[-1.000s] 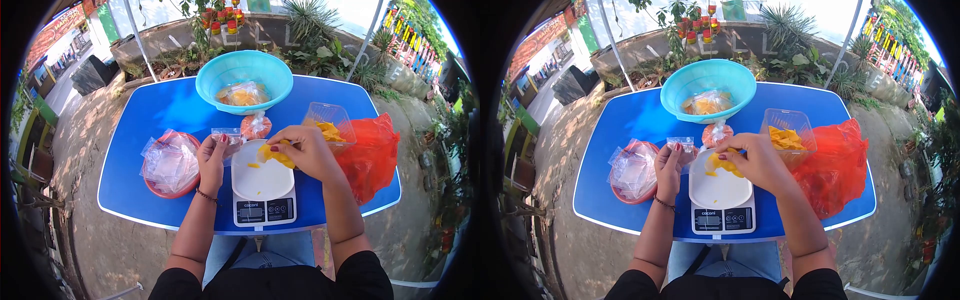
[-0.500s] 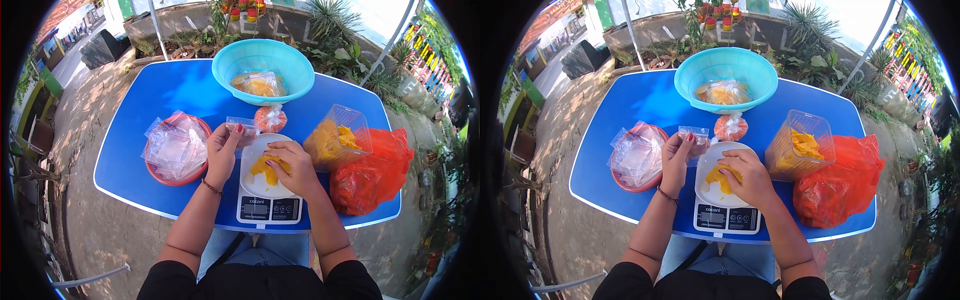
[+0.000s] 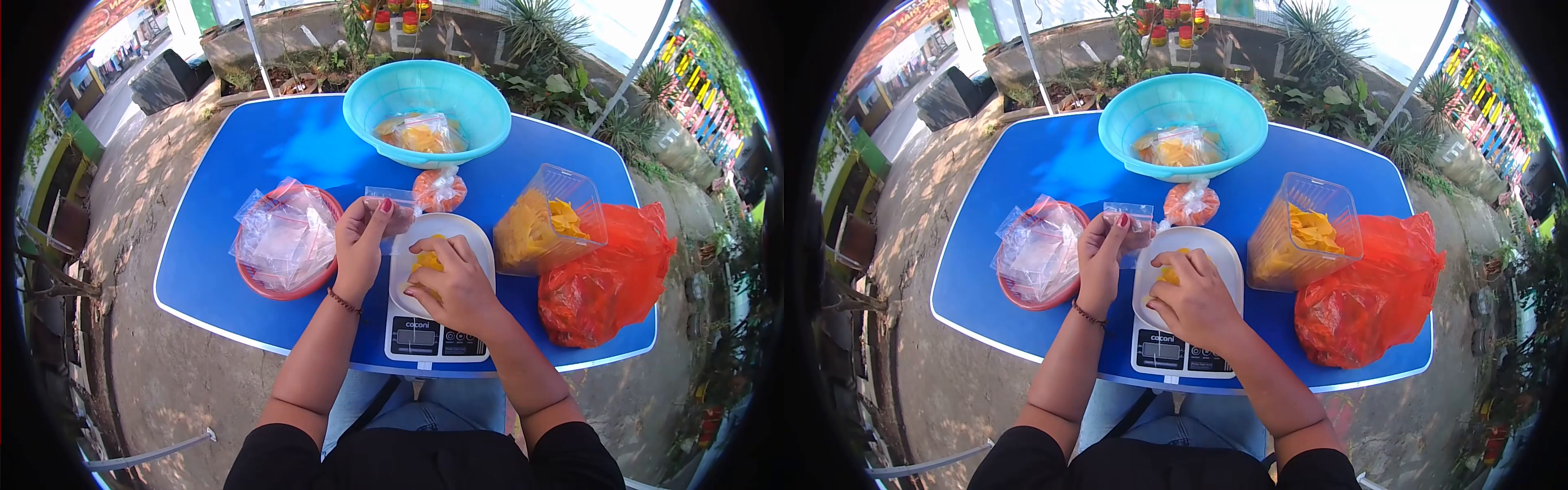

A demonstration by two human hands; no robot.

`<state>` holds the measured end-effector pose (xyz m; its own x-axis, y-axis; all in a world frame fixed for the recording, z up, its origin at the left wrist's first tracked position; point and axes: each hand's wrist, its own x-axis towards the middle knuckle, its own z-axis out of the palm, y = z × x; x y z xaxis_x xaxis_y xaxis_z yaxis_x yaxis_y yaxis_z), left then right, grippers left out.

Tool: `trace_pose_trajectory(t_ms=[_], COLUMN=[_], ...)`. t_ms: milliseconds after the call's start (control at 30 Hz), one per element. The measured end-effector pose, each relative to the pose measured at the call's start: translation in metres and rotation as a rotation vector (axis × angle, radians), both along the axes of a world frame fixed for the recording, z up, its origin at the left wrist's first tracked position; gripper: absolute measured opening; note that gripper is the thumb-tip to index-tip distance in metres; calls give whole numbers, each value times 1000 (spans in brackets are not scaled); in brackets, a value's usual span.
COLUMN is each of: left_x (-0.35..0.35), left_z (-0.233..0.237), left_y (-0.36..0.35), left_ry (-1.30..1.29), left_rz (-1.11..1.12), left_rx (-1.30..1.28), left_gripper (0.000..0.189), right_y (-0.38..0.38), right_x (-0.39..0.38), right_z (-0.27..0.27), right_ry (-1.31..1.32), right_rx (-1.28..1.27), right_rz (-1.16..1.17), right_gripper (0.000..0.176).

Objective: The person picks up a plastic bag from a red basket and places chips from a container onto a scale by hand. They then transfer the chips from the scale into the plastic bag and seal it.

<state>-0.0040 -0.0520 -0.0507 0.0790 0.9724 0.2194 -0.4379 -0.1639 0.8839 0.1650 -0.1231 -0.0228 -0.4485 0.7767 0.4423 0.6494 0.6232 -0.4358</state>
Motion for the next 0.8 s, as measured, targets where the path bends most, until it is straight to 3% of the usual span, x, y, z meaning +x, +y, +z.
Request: trace_pose_trajectory(t_ms=[200, 333, 533, 633, 733, 800], left_x=[1, 1, 2, 1, 2, 2], left_z=[-2, -2, -4, -4, -1, 1], left_y=[0, 0, 0, 0, -2, -3], left_ry=[-2, 15, 22, 32, 35, 76], left_rz=[-3, -10, 1, 6, 7, 16], left_rx=[9, 20, 25, 25, 48, 93], left_gripper=[20, 20, 19, 19, 19, 18], right_y=[-9, -24, -16, -10, -10, -11], right_x=[22, 27, 25, 25, 23, 24], right_z=[16, 13, 8, 5, 9, 5], right_ry=[64, -58, 69, 125, 265, 305], right_rx=[-73, -100, -293, -264, -423, -343], right_rz=[4, -111, -106, -70, -96, -94], right_gripper=[11, 11, 13, 11, 11, 10])
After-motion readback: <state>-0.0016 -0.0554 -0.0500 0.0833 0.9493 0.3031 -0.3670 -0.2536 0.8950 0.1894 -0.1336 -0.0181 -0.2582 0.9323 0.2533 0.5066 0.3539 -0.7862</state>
